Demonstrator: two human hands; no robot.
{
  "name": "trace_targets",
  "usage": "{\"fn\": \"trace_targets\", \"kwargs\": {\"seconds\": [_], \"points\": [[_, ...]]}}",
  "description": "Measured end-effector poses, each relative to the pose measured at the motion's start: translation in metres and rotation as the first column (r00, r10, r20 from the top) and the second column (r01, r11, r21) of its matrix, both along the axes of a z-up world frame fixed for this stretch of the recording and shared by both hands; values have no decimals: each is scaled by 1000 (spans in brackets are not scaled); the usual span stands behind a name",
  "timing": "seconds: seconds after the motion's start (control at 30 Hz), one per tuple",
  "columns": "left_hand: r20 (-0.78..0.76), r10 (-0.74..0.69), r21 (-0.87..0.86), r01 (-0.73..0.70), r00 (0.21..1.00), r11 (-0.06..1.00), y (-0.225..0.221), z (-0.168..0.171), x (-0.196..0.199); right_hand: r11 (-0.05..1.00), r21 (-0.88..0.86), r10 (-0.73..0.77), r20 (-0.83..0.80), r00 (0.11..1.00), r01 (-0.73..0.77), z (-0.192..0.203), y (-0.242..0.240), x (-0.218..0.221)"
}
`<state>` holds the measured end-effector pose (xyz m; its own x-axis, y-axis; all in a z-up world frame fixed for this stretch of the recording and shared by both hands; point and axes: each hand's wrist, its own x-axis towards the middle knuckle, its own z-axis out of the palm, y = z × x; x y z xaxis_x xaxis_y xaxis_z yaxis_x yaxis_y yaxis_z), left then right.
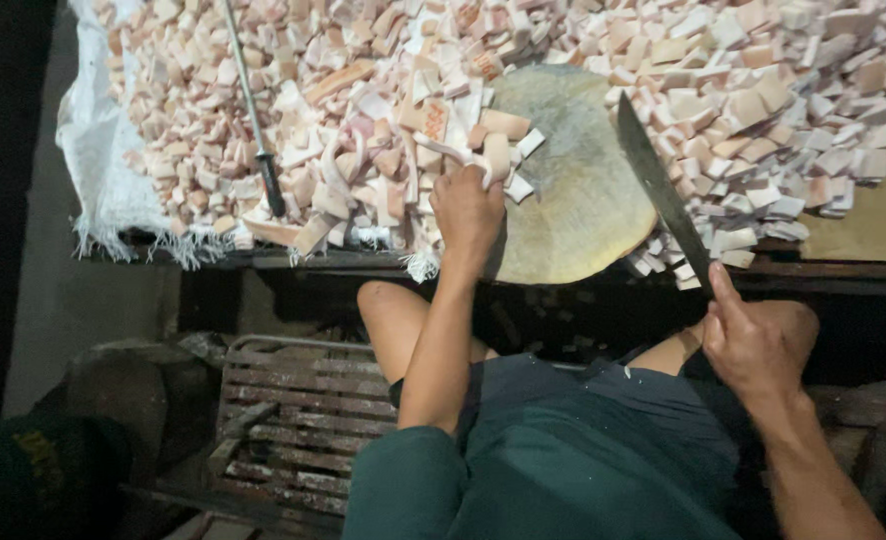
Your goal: The person uses a cleaver to cut strips of animal skin into small rectangular pieces on a round wooden block, moving the finished pieces into a pile.
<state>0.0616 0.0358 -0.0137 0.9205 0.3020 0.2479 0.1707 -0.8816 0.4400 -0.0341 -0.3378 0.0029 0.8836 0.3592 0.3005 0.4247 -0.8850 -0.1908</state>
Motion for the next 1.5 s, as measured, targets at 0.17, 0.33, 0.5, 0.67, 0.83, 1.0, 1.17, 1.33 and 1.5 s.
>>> {"fn": "trace_targets", "kwargs": {"seconds": [0.17, 0.33, 0.5, 0.67, 0.83, 1.0, 1.17, 1.33, 1.5], "points": [[256, -71, -501, 195, 964, 843, -3, 11, -3, 994, 109, -16, -41, 999, 20, 3, -5, -1], [240, -490, -278, 543, 838, 792, -32, 12, -39, 944, 312, -61, -151, 987, 106, 4, 8, -27], [28, -702, -162, 696, 712, 700, -40, 1, -57, 897, 320, -165, -394, 904, 303, 11, 12, -51], [-86, -669, -296, 622, 739, 725, -29, 8, -69, 951, 229, 147, 260, 954, -209, 32, -23, -59], [-28, -503, -354, 462, 864, 813, -50, 8, -93, 967, -224, 204, 384, 900, -123, 12, -6, -70], [39, -423, -323, 412, 905, 852, -71, -3, -105, 994, 53, -62, -410, 910, 92, 10, 26, -62], [80, -414, -333, 416, 907, 846, -71, 4, -98, 933, 336, -50, -243, 969, 133, 51, 9, -54], [73, -512, -368, 501, 856, 784, -61, 5, -91, 973, 9, 212, 340, 916, -229, 35, -2, -61], [-20, -507, -295, 480, 862, 826, -64, 1, -98, 999, 44, 42, -354, 934, -28, 6, 27, -67]]}}
